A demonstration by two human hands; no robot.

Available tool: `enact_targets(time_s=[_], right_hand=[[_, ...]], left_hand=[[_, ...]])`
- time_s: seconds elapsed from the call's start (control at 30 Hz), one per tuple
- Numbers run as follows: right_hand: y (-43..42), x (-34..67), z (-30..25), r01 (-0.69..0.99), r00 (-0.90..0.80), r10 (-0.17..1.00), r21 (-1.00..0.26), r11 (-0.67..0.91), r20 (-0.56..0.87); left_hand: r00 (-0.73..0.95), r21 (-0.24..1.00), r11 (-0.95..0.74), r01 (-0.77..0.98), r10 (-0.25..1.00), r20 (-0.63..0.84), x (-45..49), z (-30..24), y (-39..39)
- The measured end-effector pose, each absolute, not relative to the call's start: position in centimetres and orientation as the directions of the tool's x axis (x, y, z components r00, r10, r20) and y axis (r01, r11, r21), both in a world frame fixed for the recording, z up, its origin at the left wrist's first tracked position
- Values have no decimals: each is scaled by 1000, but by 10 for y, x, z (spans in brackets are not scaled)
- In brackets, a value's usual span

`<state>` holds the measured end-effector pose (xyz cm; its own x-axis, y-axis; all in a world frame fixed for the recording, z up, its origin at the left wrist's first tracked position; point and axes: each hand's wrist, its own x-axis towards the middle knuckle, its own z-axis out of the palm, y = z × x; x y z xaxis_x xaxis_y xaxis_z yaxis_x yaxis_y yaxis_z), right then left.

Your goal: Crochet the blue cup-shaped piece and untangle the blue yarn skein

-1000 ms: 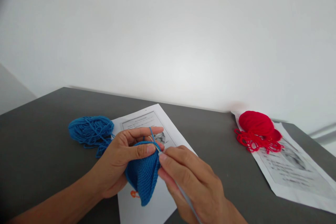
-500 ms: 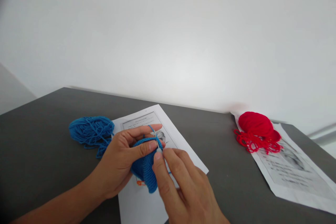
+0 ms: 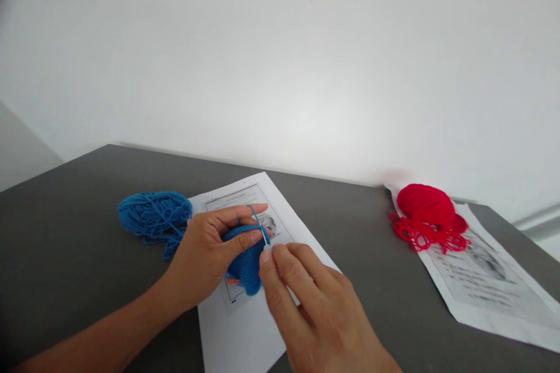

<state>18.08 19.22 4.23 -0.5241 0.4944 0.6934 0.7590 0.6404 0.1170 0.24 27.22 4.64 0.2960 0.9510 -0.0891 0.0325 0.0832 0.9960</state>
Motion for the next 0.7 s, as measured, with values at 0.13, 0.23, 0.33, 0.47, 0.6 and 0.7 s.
enact_targets(time_s=[0.13,0.23,0.33,0.47,0.6,0.7], right_hand=[[192,187,43,750,-557,490,153,643,671],[191,192,45,727,-582,490,145,671,649],[191,197,48,705,-600,503,115,700,622],[191,201,54,695,-608,527,77,715,593],[194,203,61,673,-534,544,-63,737,647],[196,206,62,647,-459,597,-213,732,658]], left_hand=[[284,989,-89,117,958,52,0,45,277],[293,968,-174,179,949,116,-2,47,280],[349,937,-262,230,921,172,-3,50,281],[443,907,-329,264,876,188,-5,51,282],[491,920,-301,250,859,147,-7,52,283],[548,924,-299,239,827,125,-9,54,283]])
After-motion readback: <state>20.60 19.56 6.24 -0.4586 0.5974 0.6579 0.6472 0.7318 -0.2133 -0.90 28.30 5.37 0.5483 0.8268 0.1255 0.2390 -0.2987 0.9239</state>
